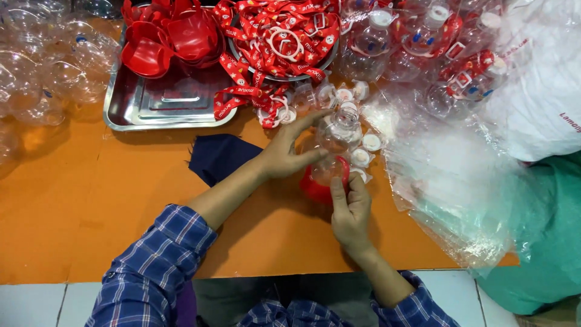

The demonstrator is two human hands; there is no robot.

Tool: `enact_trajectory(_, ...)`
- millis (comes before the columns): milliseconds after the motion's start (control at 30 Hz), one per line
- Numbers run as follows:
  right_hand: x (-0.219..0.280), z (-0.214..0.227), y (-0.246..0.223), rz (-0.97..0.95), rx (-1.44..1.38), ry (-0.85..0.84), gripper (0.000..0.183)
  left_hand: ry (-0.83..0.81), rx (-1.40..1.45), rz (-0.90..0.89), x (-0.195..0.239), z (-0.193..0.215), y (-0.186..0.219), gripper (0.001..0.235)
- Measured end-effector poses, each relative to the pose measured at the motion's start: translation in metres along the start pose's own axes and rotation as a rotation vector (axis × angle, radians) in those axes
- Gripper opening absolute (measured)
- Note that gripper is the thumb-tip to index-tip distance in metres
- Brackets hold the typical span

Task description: Assembling plastic containers by wiping parts, fitting them together, and attaching a lanyard.

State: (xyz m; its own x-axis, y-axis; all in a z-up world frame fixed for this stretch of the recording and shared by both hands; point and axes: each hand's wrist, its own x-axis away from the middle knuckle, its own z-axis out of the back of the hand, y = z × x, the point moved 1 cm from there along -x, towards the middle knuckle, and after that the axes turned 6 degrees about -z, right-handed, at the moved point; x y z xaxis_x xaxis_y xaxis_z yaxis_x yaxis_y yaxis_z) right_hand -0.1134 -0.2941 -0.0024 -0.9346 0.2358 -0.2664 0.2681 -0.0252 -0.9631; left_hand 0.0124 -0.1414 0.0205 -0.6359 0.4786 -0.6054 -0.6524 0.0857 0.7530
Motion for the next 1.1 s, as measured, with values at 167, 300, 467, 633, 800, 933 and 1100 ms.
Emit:
enact_trajectory(167,-0.001,-0.001,0.003,-0.007,0.008,-0.013,0.024,0.001,-0.021,0.014,0.005,0.000,-0.011,0.079)
enact_trajectory(300,-0.006,-0.011,-0.027,0.031,0.021,-0.006,0.022,0.017,0.041,0.128,0.012,-0.007,0.009,0.108)
enact_trajectory(467,-0.007,-0.004,-0.006,0.020,0.038,0.004,0.024,0.153,0.012,0.095,0.020,-0.014,0.022,0.094)
enact_trajectory(633,-0.014,-0.009,-0.025,-0.072,0.097,0.064,0.030,0.247,0.016,-0.007,0.029,-0.025,0.005,0.081)
enact_trajectory(800,-0.024,0.005,-0.010,-0.092,0.279,0.136,0.038,0.218,-0.030,-0.102,0.033,-0.032,0.012,0.089)
enact_trajectory(933,-0.034,-0.002,-0.003,-0.085,0.199,0.212,0.036,0.229,-0.098,-0.112,0.030,-0.034,0.024,0.107)
enact_trajectory(1100,-0.042,-0.005,-0.010,0.074,0.163,0.123,0.065,0.189,-0.027,-0.054,0.031,-0.037,0.030,0.114)
